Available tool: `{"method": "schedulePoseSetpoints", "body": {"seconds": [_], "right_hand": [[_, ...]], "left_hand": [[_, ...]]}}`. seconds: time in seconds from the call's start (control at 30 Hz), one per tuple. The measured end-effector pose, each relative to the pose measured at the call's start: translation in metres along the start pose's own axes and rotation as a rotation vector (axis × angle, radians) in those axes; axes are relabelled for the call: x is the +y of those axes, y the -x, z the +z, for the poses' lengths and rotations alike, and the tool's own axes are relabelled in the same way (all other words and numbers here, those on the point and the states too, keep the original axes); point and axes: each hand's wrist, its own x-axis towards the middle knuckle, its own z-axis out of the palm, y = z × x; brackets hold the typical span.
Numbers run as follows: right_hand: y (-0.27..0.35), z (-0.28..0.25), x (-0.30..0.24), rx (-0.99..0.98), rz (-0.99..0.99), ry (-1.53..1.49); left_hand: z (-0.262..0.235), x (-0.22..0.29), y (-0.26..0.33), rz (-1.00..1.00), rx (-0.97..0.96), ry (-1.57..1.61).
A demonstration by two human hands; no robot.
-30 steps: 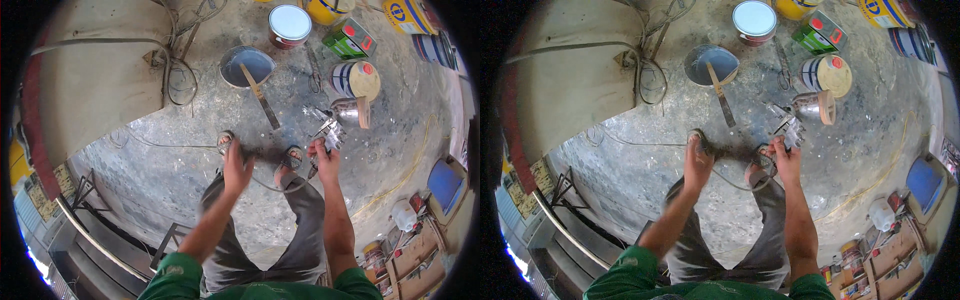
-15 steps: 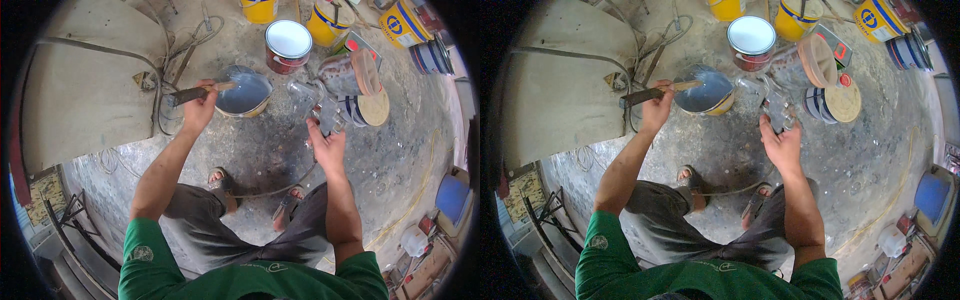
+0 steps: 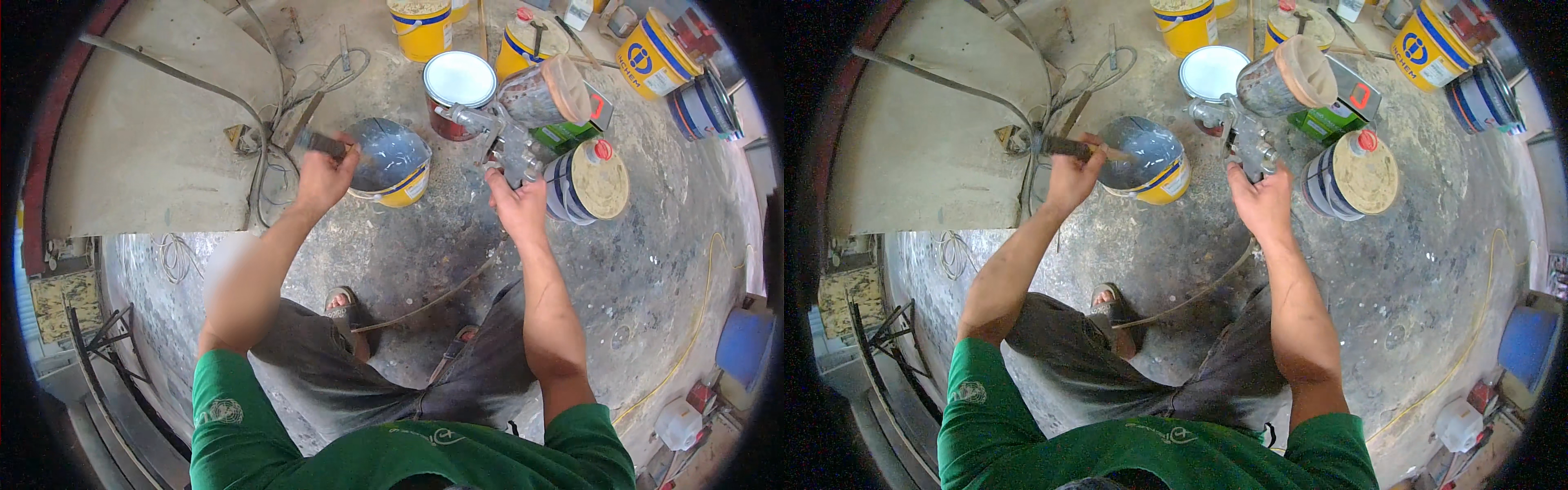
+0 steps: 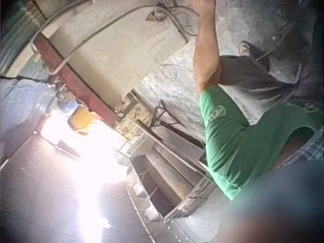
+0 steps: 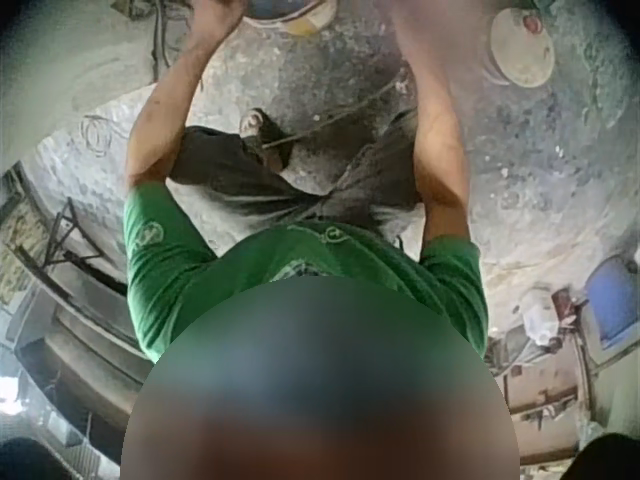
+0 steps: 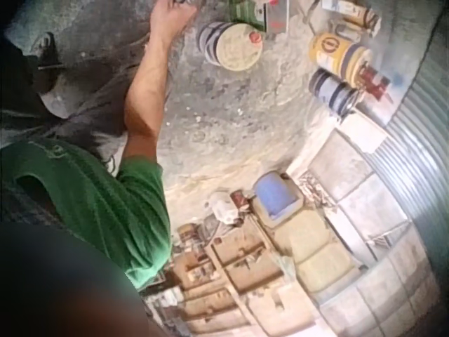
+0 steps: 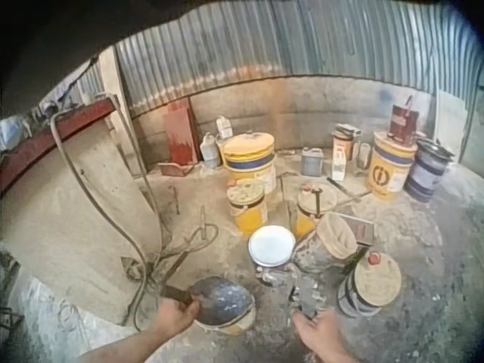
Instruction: Spray painting curved wooden furniture slats in an industrial workshop.
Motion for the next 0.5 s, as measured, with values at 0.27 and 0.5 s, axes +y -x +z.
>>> {"method": "schedulePoseSetpoints", "body": {"seconds": [0.27, 0.5], "right_hand": [[-0.019, 0.0, 0.023, 0.021, -0.192, 0.074], [-0.029, 0.0, 0.031, -0.027, -0.224, 0.117]], "left_hand": [[0.021, -0.008, -0.001, -0.139, -0.033, 0.554], [-0.009, -0.011, -0.001, -0.129, 0.051, 0.028]]}}
